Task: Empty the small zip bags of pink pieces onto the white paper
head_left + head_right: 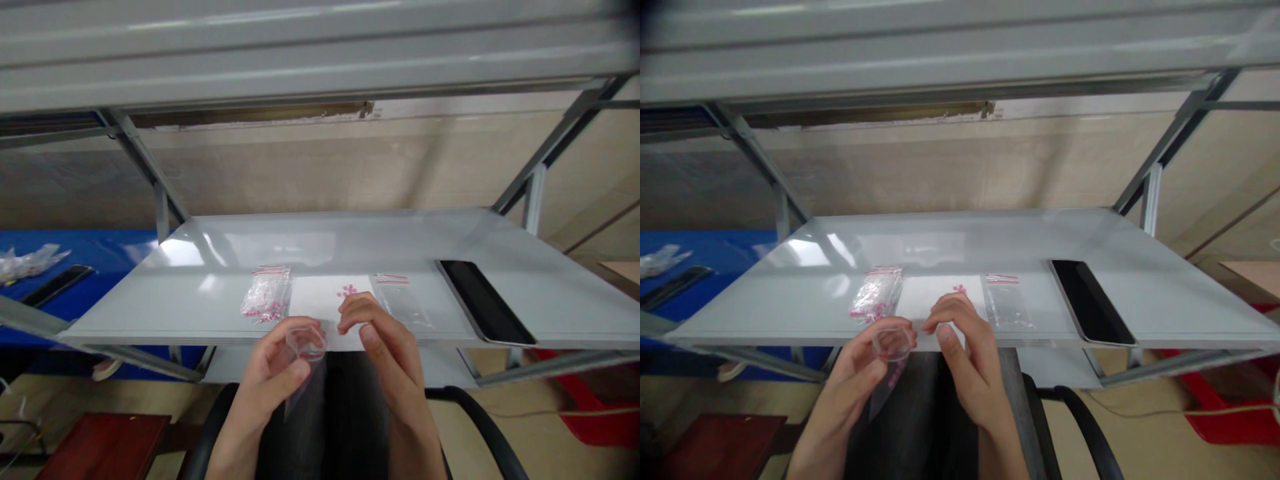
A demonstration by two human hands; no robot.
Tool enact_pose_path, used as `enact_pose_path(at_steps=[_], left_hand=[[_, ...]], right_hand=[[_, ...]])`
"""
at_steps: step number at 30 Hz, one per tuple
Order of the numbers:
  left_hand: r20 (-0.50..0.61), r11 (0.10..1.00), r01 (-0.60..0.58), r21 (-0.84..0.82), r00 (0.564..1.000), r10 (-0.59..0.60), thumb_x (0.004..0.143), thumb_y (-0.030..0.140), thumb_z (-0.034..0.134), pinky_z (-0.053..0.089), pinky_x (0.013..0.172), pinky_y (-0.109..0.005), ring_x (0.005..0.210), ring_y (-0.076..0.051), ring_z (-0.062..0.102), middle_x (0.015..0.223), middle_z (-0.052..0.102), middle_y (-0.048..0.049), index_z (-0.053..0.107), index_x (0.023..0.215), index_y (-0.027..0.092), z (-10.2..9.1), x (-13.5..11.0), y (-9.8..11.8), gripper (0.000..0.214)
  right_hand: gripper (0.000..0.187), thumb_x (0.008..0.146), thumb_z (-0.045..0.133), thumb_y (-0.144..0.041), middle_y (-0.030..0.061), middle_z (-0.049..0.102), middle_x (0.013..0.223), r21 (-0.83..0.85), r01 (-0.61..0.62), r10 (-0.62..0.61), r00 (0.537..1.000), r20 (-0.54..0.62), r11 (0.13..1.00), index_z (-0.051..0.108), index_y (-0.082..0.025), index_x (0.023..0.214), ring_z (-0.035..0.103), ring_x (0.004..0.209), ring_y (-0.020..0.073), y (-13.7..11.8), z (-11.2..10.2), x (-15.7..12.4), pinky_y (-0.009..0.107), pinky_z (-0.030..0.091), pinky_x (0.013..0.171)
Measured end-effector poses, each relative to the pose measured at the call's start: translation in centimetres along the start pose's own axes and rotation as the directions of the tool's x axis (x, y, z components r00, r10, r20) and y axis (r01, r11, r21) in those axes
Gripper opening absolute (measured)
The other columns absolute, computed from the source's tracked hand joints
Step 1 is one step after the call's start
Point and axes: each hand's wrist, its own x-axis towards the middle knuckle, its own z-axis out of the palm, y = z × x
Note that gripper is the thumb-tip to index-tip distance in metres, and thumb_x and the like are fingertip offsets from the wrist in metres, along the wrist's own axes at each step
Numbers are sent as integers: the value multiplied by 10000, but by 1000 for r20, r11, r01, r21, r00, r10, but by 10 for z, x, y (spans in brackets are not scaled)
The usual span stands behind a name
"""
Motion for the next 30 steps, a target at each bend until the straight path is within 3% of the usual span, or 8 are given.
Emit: enact_pose_path(at_steps=[3,5,8,12,18,24,30], left_hand=[[39,947,-177,267,984,173,846,409,732,536,865,-371,973,-248,665,1009,705,-77,671,1201,220,-5,19,14,407],[110,795,-313,519,947,301,840,286,723,519,909,-387,983,-235,663,1022,708,-68,662,1187,217,-4,38,24,359],[248,538,-432,724,890,381,809,235,738,523,910,-392,981,-225,675,1040,717,-59,656,1146,214,-1,69,36,348],[415,339,-503,795,859,301,859,287,703,537,900,-386,1011,-222,685,1106,720,-77,639,1168,200,-1,105,40,327],[587,202,-592,780,804,91,805,301,744,486,968,-462,1039,-280,691,1083,752,-61,676,1111,224,-12,143,29,323],[633,104,-625,774,770,-84,790,292,731,462,976,-480,1009,-290,696,1071,750,-61,688,1096,217,-16,164,19,318],[628,41,-631,775,760,-164,800,298,741,440,996,-490,1021,-285,693,1090,745,-71,675,1113,214,-12,166,18,331]], right_hand=[[200,1021,475,-288,15,603,828,-162,-126,128,992,2,979,606,-227,884,575,811,191,3,-11,-2,332,441,791],[103,996,509,-252,16,608,830,-338,-196,234,970,74,921,607,-223,983,579,792,194,4,-16,-4,320,440,739],[221,968,516,-189,39,642,874,-532,-192,335,924,186,825,600,-208,1171,617,829,219,6,-16,-8,356,464,785],[270,965,489,-151,107,685,991,-643,-139,352,911,216,753,631,-151,1194,632,953,271,7,-12,-8,431,483,872],[269,960,497,-122,127,701,1052,-677,-126,386,889,249,726,668,-127,1167,634,1035,288,8,-11,-6,446,481,940],[219,961,522,-129,97,697,1043,-678,-122,403,874,273,725,678,-156,1112,627,1049,271,10,-13,-7,428,468,964],[198,970,538,-149,87,704,1024,-676,-106,397,871,291,729,691,-166,1093,635,1026,262,10,-16,-8,420,464,957]])
